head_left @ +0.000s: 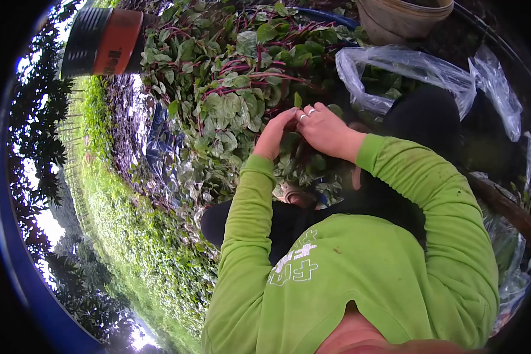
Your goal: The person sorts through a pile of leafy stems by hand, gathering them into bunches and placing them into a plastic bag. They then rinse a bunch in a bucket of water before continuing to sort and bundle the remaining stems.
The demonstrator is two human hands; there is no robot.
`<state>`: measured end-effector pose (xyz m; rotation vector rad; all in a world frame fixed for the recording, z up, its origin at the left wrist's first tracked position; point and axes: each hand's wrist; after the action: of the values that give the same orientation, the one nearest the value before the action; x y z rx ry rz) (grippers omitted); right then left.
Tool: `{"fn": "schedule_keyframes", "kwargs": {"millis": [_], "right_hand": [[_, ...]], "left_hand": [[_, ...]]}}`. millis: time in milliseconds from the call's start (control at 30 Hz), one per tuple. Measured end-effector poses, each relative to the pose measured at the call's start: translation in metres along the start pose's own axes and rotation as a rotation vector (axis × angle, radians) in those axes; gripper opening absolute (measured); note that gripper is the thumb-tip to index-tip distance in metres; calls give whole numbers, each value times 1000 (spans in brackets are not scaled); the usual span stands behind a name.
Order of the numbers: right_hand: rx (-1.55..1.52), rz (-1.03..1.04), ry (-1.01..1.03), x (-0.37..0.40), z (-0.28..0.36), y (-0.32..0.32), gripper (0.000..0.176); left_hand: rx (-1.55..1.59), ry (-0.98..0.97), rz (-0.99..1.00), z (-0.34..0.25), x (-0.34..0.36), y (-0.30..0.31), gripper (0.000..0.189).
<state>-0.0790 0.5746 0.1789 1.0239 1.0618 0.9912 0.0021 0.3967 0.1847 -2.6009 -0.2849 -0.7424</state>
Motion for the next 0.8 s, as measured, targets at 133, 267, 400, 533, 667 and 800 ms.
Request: {"fn": "schedule_keyframes", "kwargs": {"millis": [133,267,400,533,667,800], "right_hand": [[-17,-163,92,-2,10,-16,15],[-85,56,45,-7,21,-2,14],[-53,151,61,-3,22,7,12],[-98,189,13,1,12,-3,11],[-16,146,-33,9,9,-4,12],[-14,206,-28,16,0,6,14]], "left_hand": [[-87,-22,61,-1,-13,-15,21],[-283,-434,-282,16,-21,12,27],[-128,-767,-892,-41,12,43,37],[-1057,-843,-741,-58,-17,36,32],[-1921,-1038,-316,-40,-85,3,28],[-2185,-703,-199,-64,-107,7,19]]}}
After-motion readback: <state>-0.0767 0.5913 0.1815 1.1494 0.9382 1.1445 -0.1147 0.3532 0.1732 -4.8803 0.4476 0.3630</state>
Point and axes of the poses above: each hand's wrist, its own x-axis away from the middle knuckle, its own y-axis out of the back of the hand, z = x × y, and after that the axes turned 9 degrees about z, right-handed
